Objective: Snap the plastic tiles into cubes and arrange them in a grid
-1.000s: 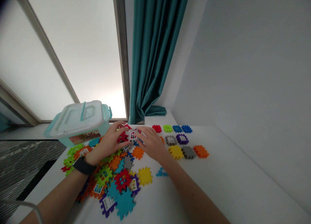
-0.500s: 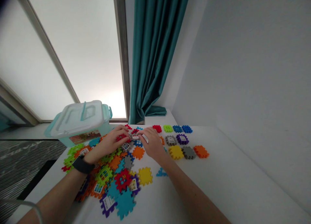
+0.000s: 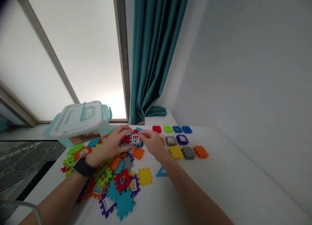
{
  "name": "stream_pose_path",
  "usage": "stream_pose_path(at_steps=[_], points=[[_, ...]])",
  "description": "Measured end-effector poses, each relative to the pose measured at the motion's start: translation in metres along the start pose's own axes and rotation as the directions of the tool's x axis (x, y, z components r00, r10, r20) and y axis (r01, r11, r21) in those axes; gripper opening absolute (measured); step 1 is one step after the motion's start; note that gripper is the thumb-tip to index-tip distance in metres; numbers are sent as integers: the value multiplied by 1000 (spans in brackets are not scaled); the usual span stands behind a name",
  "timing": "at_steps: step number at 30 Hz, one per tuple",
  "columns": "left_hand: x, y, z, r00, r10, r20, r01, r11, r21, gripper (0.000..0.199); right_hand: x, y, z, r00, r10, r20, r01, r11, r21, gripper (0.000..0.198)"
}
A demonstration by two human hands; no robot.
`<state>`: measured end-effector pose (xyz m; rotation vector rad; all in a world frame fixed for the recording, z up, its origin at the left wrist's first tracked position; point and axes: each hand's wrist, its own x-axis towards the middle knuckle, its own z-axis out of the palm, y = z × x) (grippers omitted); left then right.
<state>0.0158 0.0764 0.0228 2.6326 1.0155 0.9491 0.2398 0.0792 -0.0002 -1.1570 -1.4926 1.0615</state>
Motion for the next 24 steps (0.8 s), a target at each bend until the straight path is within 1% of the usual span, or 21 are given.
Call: stream_pose_path(at_steps=[6,10,12,13,15,16,17,19,21,22,24], points=[[-3,-8,2,998,58,-25,-55,993,109,52,-4,-8,1,997,68,44,-74,984,164,30],[-4,-8,1,997,73,-13,-71,987,145,50,-3,-6,1,996,64,60,-74,980,182,30],[-3,-8,1,998,63,-19,-60,988,142,48,-2,-3,1,997,25,70,-35,988,150,28],[-3,-8,1,998,58,-26,-54,989,135,48,-2,-1,0,997,-13,71,5,994,107,27],[-2,-10,0,998,48,-45,-43,992,119,48,-2,0,-2,989,-138,61,141,989,-50,24],[-2,-12,0,997,46,-54,-40,993,112,48,-3,0,-4,972,-226,64,233,960,-157,24],[-2,-13,-1,997,45,-63,-38,994,106,48,-4,0,-5,944,-320,81,330,906,-266,26],[-1,-15,-2,996,45,-74,-38,995,96,49,-7,0,-8,865,-474,163,494,754,-432,36],[-1,-18,-2,996,45,-80,-38,996,84,49,-9,0,-10,800,-540,262,591,632,-501,46],[-1,-19,-1,996,43,-83,-37,996,76,49,-10,1,-10,781,-550,296,615,596,-517,49],[-1,-20,0,995,35,-89,-31,998,50,48,-10,2,-10,764,-563,317,633,555,-540,48]])
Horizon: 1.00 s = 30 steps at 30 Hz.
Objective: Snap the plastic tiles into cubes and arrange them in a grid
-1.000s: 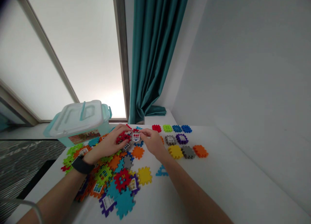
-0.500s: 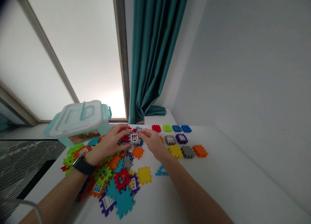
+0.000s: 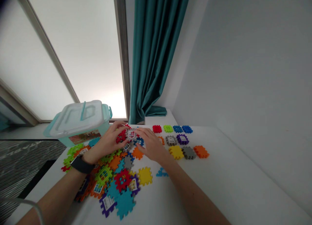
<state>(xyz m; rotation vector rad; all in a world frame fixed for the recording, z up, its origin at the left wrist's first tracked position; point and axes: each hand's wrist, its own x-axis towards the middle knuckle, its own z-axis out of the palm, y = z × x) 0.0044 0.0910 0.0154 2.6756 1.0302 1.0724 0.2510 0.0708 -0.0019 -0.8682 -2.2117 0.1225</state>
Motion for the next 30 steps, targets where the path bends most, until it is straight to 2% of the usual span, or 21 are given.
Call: stream_pose_path(at_steps=[6,9,11,13,15,17,19,21,25,30], points=[[1,5,-1,998,-50,44,57,986,-157,40,1,-3,-3,994,-64,-88,60,997,-50,21],[3,8,-5,991,-47,125,76,969,-235,26,3,-7,-4,991,-17,-133,17,1000,-1,17],[5,9,-7,989,-52,138,88,960,-267,20,5,-6,-1,983,82,-166,-72,995,68,14],[5,9,-7,991,-72,115,100,960,-262,21,6,-2,5,958,233,-164,-206,964,169,15],[5,10,-6,992,-82,94,101,972,-212,24,6,3,10,911,401,-98,-360,888,288,19],[4,11,-4,993,-70,90,81,989,-124,41,6,6,14,850,527,-2,-490,791,366,22],[2,13,-1,994,-43,105,45,999,-21,54,5,7,15,804,589,78,-569,726,388,22],[1,15,1,991,-14,133,5,998,66,53,5,5,13,783,611,119,-604,699,382,22],[-1,15,2,988,13,153,-35,989,142,51,6,0,8,784,606,135,-608,705,365,23],[-2,13,3,987,-5,158,-19,988,150,53,6,-1,11,849,519,101,-523,795,307,21]])
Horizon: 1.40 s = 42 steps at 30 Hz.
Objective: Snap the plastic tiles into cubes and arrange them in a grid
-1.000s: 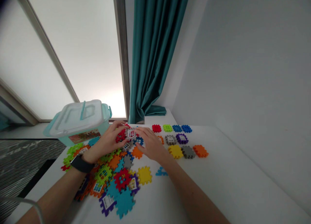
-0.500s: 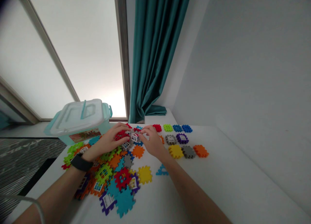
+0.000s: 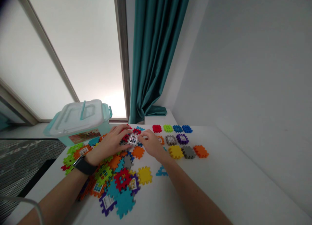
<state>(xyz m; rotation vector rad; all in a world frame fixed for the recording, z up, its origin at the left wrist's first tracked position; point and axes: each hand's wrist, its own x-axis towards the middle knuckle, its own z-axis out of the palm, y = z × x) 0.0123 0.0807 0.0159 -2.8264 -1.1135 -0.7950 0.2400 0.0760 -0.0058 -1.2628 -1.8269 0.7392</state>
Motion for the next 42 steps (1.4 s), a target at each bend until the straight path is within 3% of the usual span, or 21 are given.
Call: stream_pose_path(at_steps=[4,7,10,15,27,32,42], points=[[-1,-2,2,999,-53,-7,53,998,-21,49,-3,-2,0,978,-195,-76,183,973,-142,12],[-1,-3,3,997,-80,-16,79,996,-39,49,-8,-8,-5,915,-402,31,395,876,-276,21],[0,-2,3,995,-101,-28,99,993,-58,47,-10,-13,-9,866,-477,148,498,795,-346,28],[3,2,2,992,-125,-26,123,989,-83,44,-10,-13,-11,865,-480,150,496,765,-411,29],[6,14,-3,997,-56,-58,47,988,-146,44,-20,-17,-18,873,-483,71,460,764,-452,29],[8,23,6,996,-31,-83,16,984,-177,45,-29,-13,-23,866,-498,45,456,750,-478,31],[14,47,18,1000,-11,-23,6,977,-213,47,-52,-13,-67,852,-466,239,522,712,-470,34]])
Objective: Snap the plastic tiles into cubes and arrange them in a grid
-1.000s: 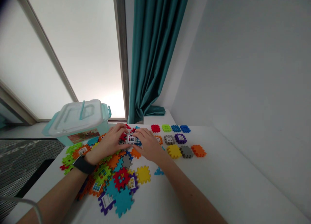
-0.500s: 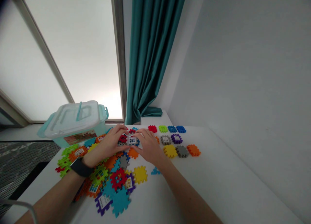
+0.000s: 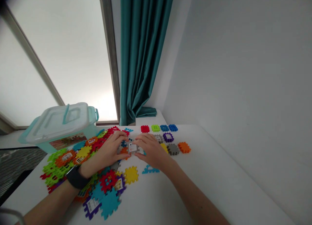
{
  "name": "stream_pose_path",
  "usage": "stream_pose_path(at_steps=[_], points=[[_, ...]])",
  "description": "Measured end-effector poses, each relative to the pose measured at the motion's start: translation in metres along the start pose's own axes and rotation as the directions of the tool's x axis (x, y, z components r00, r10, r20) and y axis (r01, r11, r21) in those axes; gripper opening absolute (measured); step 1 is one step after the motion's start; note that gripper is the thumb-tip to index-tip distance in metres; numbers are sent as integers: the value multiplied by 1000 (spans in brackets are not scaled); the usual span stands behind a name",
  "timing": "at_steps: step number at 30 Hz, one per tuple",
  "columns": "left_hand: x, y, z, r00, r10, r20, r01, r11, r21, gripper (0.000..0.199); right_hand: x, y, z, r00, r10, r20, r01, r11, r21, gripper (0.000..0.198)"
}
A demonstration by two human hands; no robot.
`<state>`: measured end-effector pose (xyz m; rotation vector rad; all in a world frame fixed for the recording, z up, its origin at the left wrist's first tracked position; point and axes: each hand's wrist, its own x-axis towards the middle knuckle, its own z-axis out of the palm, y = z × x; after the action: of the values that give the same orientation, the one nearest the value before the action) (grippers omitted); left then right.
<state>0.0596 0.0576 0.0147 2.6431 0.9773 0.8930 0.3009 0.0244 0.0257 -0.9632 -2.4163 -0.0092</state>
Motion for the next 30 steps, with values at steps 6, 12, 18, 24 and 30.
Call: stream_pose_path(at_steps=[6,12,18,24,30], points=[[20,13,13,999,-1,39,0,1000,14,47,-20,24,-15,998,59,0,-58,996,-67,33],[29,18,28,974,29,226,-52,994,94,24,-44,77,-22,982,181,-55,-187,975,-119,28],[26,16,36,932,59,359,-102,989,103,20,-53,117,-24,970,237,-47,-241,966,-97,23],[24,12,35,911,76,406,-102,994,44,19,-48,135,-21,958,279,62,-273,958,-88,24],[21,11,36,919,75,388,-87,996,13,21,-48,142,-14,956,277,100,-271,960,-76,18]])
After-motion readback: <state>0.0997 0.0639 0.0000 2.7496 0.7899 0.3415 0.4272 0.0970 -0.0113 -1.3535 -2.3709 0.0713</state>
